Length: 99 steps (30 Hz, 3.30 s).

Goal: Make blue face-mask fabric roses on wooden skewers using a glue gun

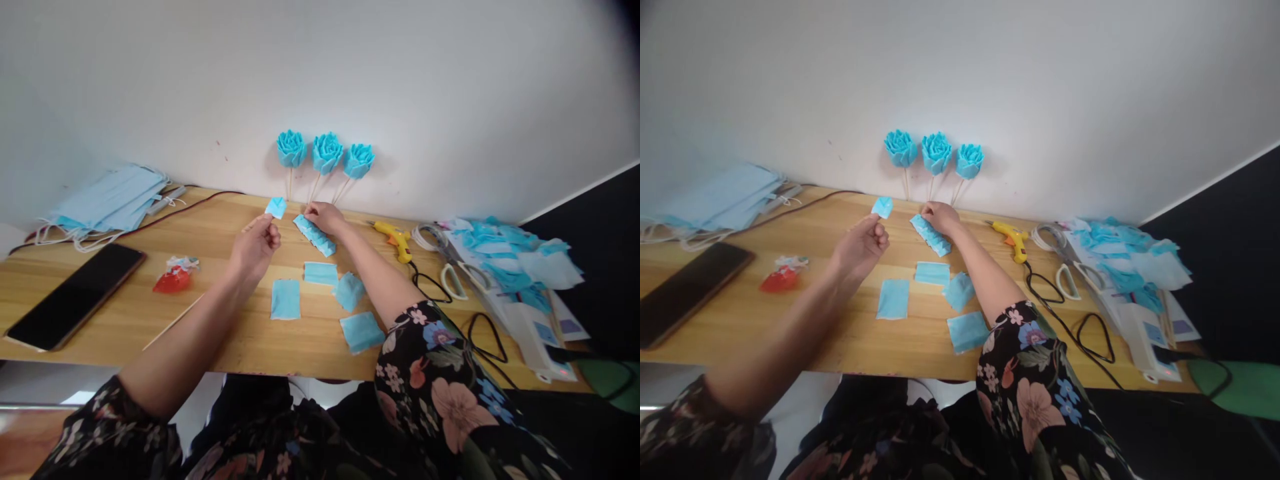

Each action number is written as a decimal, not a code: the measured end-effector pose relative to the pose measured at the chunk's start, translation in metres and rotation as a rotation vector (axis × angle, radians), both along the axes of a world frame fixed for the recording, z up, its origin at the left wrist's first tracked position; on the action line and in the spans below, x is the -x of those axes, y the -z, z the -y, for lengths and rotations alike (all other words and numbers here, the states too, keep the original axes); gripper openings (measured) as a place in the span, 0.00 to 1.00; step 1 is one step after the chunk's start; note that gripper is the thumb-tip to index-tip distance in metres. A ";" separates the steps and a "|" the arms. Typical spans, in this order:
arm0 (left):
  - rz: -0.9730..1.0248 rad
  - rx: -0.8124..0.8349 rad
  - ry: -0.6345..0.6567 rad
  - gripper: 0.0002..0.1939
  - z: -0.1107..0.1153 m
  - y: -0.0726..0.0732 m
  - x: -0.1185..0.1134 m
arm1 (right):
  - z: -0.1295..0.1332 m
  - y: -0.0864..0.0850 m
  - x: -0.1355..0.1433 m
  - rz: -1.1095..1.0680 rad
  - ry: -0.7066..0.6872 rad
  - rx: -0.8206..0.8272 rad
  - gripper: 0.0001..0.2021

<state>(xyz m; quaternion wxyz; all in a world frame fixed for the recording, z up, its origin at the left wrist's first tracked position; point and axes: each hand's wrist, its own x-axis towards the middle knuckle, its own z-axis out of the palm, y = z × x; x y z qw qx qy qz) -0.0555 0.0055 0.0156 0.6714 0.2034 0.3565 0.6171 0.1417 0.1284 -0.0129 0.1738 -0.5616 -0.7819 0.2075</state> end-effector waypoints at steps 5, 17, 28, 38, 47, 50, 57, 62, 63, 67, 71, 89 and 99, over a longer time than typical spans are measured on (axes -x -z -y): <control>-0.039 -0.023 0.012 0.11 0.001 0.001 0.000 | 0.029 -0.023 -0.027 -0.437 -0.003 0.002 0.09; -0.292 -0.243 0.063 0.10 0.012 -0.006 -0.005 | 0.115 -0.095 -0.023 -0.844 -0.172 0.087 0.19; -0.423 -0.402 0.048 0.12 0.019 -0.009 -0.009 | 0.121 -0.088 -0.011 -0.781 -0.188 0.093 0.24; -0.395 -0.387 0.057 0.10 0.020 -0.009 -0.010 | 0.118 -0.084 -0.009 -0.741 -0.176 0.009 0.30; -0.379 -0.401 0.065 0.12 0.018 -0.005 -0.010 | 0.113 -0.075 -0.008 -0.753 -0.165 0.001 0.28; -0.376 -0.407 0.071 0.13 0.017 -0.004 -0.010 | 0.114 -0.076 -0.008 -0.760 -0.130 0.000 0.25; -0.377 -0.415 0.083 0.14 0.017 -0.004 -0.010 | 0.117 -0.080 -0.006 -0.749 -0.088 0.002 0.20; -0.371 -0.417 0.086 0.15 0.017 -0.004 -0.010 | 0.116 -0.078 -0.005 -0.778 -0.106 0.017 0.19; -0.369 -0.414 0.087 0.15 0.017 -0.004 -0.010 | 0.116 -0.078 -0.005 -0.791 -0.113 0.027 0.19; -0.366 -0.409 0.091 0.15 0.016 -0.002 -0.010 | 0.115 -0.078 -0.005 -0.824 -0.124 0.057 0.16; -0.374 -0.404 0.097 0.15 0.017 -0.002 -0.010 | 0.115 -0.078 -0.003 -0.844 -0.115 0.061 0.15; -0.418 -0.386 0.107 0.14 0.014 -0.001 -0.009 | 0.115 -0.078 -0.003 -0.768 -0.160 -0.005 0.25; -0.480 -0.397 0.091 0.14 0.019 -0.007 -0.012 | 0.124 -0.077 0.006 -0.657 -0.198 0.070 0.30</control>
